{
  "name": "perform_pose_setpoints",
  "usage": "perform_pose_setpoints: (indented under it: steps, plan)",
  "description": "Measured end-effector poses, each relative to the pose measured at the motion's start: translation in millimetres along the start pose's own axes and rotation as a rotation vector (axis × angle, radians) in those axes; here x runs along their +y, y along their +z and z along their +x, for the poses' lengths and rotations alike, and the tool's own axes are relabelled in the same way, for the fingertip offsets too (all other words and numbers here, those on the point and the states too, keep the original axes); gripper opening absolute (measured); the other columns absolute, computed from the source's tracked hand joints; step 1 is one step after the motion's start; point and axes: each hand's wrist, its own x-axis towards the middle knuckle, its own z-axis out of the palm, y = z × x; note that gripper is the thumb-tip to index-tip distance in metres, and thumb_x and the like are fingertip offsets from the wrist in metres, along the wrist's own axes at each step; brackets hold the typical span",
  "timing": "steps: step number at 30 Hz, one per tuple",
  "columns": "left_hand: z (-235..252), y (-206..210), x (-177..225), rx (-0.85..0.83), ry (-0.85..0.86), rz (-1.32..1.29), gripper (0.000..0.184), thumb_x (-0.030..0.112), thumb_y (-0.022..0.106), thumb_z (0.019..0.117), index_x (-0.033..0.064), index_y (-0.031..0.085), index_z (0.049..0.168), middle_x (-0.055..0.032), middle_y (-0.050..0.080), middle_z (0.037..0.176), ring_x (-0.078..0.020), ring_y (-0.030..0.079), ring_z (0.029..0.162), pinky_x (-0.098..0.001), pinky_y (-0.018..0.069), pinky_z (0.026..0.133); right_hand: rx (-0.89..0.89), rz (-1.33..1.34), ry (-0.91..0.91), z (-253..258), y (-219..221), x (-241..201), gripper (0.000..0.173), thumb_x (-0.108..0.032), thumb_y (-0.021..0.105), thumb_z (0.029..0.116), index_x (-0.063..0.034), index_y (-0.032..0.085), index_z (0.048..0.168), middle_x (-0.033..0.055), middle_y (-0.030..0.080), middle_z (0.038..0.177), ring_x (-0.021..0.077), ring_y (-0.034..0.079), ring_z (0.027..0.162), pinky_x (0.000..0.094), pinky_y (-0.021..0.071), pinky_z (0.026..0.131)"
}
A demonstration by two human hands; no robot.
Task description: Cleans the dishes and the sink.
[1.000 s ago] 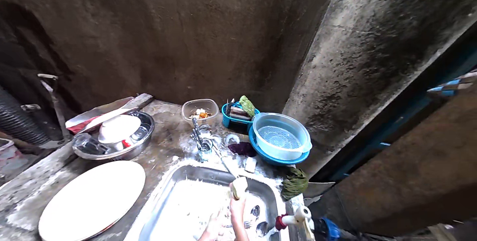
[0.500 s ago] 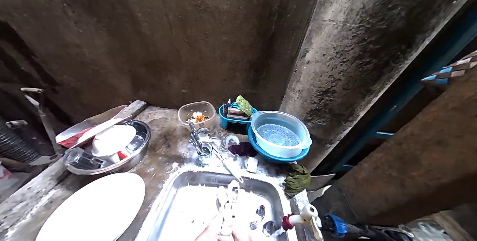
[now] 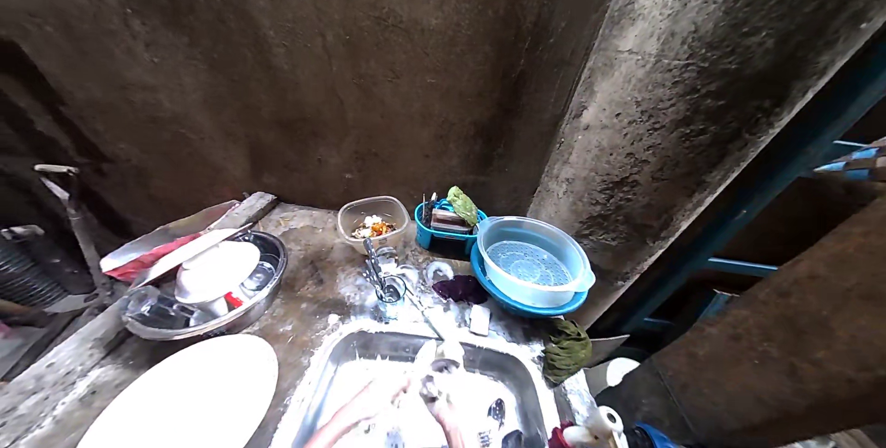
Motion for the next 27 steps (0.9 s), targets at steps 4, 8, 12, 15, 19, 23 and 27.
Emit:
perform_pose_setpoints:
  steps: [4, 8, 12, 15, 19, 23, 27]
  plan:
    - [-22.8, -93.4, 77.0, 0.202, -0.093, 0.675, 0.037, 0.021, 0.046, 0.1086, 0.0033, 0.060, 0.138, -0.0269, 0.061, 0.135, -0.0460, 0.055, 0.128, -0.0646, 0.0399, 0.105, 0.265, -0.230, -0.152, -8.8, -7.8, -25.3, 0.041, -0.027, 0.022, 0.1146, 0.0009, 0.051, 0.111, 0.0061, 0.053, 0.075, 0.0113, 0.051, 0.058, 0.0270, 0.0470, 0.053]
    - [11.5, -116.3, 135.7, 0.194, -0.361, 1.047, 0.031, 0.008, 0.046, 0.1056, -0.0019, 0.061, 0.130, -0.0261, 0.061, 0.133, -0.0438, 0.057, 0.127, -0.0585, 0.0463, 0.099, 0.357, -0.343, -0.303, -34.0, -19.8, -45.6, 0.045, -0.030, 0.024, 0.1140, 0.0033, 0.052, 0.126, 0.0127, 0.060, 0.093, 0.0168, 0.058, 0.074, 0.0333, 0.0510, 0.064]
    - [68.0, -99.6, 128.2, 0.138, -0.367, 1.222, 0.032, -0.002, 0.047, 0.1017, -0.0080, 0.059, 0.131, -0.0258, 0.059, 0.135, -0.0421, 0.053, 0.131, -0.0550, 0.0387, 0.109, 0.371, -0.271, -0.399, -67.6, -68.8, -45.8, 0.040, -0.020, 0.022, 0.1110, 0.0028, 0.053, 0.120, 0.0093, 0.064, 0.088, 0.0144, 0.064, 0.071, 0.0297, 0.0535, 0.060]
    - [88.8, -89.3, 124.5, 0.124, -0.295, 1.343, 0.036, -0.007, 0.044, 0.1012, -0.0114, 0.055, 0.135, -0.0287, 0.053, 0.143, -0.0440, 0.041, 0.142, -0.0562, 0.0227, 0.121, 0.427, -0.372, -0.443, -101.2, -124.7, -43.3, 0.038, -0.014, 0.035, 0.1074, 0.0023, 0.041, 0.141, 0.0111, 0.062, 0.099, 0.0132, 0.064, 0.074, 0.0307, 0.0561, 0.063]
    - [80.1, -57.8, 111.7, 0.315, 0.082, 1.041, 0.033, -0.006, 0.048, 0.1000, -0.0109, 0.060, 0.130, -0.0307, 0.052, 0.142, -0.0469, 0.042, 0.140, -0.0574, 0.0283, 0.118, 0.629, -0.691, -0.434, -129.1, -131.2, -60.9, 0.037, -0.001, 0.051, 0.1030, 0.0151, 0.045, 0.136, 0.0235, 0.058, 0.120, 0.0155, 0.058, 0.102, 0.0303, 0.0499, 0.091]
    - [57.5, 51.8, 67.5, 0.058, 0.109, 0.590, 0.038, 0.012, 0.049, 0.1059, -0.0106, 0.056, 0.136, -0.0322, 0.055, 0.139, -0.0458, 0.048, 0.135, -0.0559, 0.0350, 0.114, 0.554, -1.099, -0.544, -76.3, -120.1, -104.1, 0.040, -0.012, 0.060, 0.1019, 0.0167, 0.057, 0.130, 0.0316, 0.063, 0.127, 0.0332, 0.061, 0.123, 0.0419, 0.0439, 0.111]
    - [72.9, 155.5, 7.3, -0.251, -0.150, 0.679, 0.039, 0.009, 0.044, 0.1076, -0.0077, 0.050, 0.143, -0.0325, 0.053, 0.141, -0.0488, 0.052, 0.131, -0.0587, 0.0428, 0.107, 0.196, -1.396, -0.770, -0.8, -79.8, -145.3, 0.044, -0.018, 0.063, 0.0995, 0.0081, 0.059, 0.135, 0.0277, 0.059, 0.137, 0.0381, 0.056, 0.130, 0.0486, 0.0420, 0.113]
